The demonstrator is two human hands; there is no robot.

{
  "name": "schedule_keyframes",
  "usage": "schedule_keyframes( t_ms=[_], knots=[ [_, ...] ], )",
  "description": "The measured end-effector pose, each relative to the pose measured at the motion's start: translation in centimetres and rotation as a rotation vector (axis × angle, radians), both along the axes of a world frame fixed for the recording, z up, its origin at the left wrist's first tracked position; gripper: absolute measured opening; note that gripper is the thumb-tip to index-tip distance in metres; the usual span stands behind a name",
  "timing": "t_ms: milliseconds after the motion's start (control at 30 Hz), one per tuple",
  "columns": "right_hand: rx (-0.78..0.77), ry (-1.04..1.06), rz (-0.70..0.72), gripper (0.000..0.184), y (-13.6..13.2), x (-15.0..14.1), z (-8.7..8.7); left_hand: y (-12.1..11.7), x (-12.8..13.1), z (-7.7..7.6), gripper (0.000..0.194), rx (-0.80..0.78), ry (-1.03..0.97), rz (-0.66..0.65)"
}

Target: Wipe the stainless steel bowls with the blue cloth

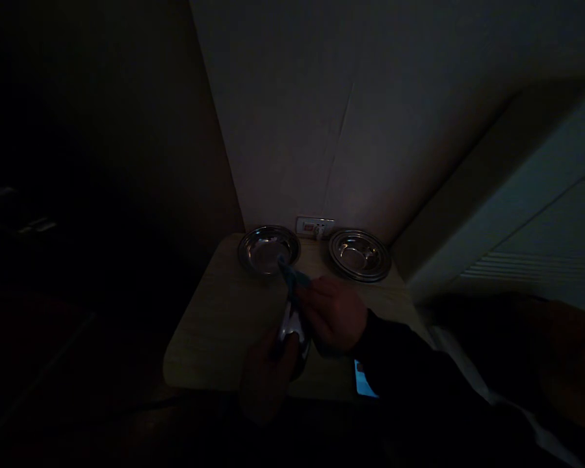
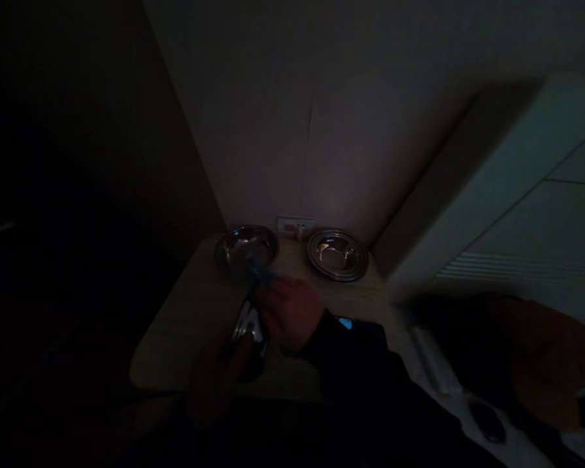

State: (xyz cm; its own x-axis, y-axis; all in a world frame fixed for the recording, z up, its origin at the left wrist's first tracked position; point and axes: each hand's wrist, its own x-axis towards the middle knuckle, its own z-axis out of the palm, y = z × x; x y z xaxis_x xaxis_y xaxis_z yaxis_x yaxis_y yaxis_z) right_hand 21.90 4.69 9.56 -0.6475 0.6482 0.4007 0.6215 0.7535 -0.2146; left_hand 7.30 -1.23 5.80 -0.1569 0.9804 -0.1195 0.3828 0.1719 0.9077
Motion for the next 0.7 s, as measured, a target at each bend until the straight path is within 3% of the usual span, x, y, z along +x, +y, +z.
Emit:
schedule_keyframes(
  t_ms=[133,300,467,600,700],
  knots=[
    [-0.023,0.026,0.087,0.026,0.1,0.4,-0.2,-0.3,-0.1,-0.2,0.033,-0.030,0.006,-0.018],
    [-0.048,0.037,-0.026,0.026,0.2,0.3,-0.4,-0.2,-0.1,-0.3,0.035,-0.031,0.020,-0.004],
    [-0.080,0.084,0.071,0.025,-0.5,-0.7,-0.4,-0.3,-0.4,-0.2,0.034,-0.024,-0.012,0.048],
    [-0.186,0.083,-0.075,0.026,2.0,-0.1,-1.0,-0.6,-0.7,-0.4,0.035,-0.048,-0.052,0.079],
    [-0.319,0.207,-0.161,0.026,3.5,0.7,-1.9,-0.8,-0.8,-0.5,0.036,-0.046,-0.093,0.131]
  ],
)
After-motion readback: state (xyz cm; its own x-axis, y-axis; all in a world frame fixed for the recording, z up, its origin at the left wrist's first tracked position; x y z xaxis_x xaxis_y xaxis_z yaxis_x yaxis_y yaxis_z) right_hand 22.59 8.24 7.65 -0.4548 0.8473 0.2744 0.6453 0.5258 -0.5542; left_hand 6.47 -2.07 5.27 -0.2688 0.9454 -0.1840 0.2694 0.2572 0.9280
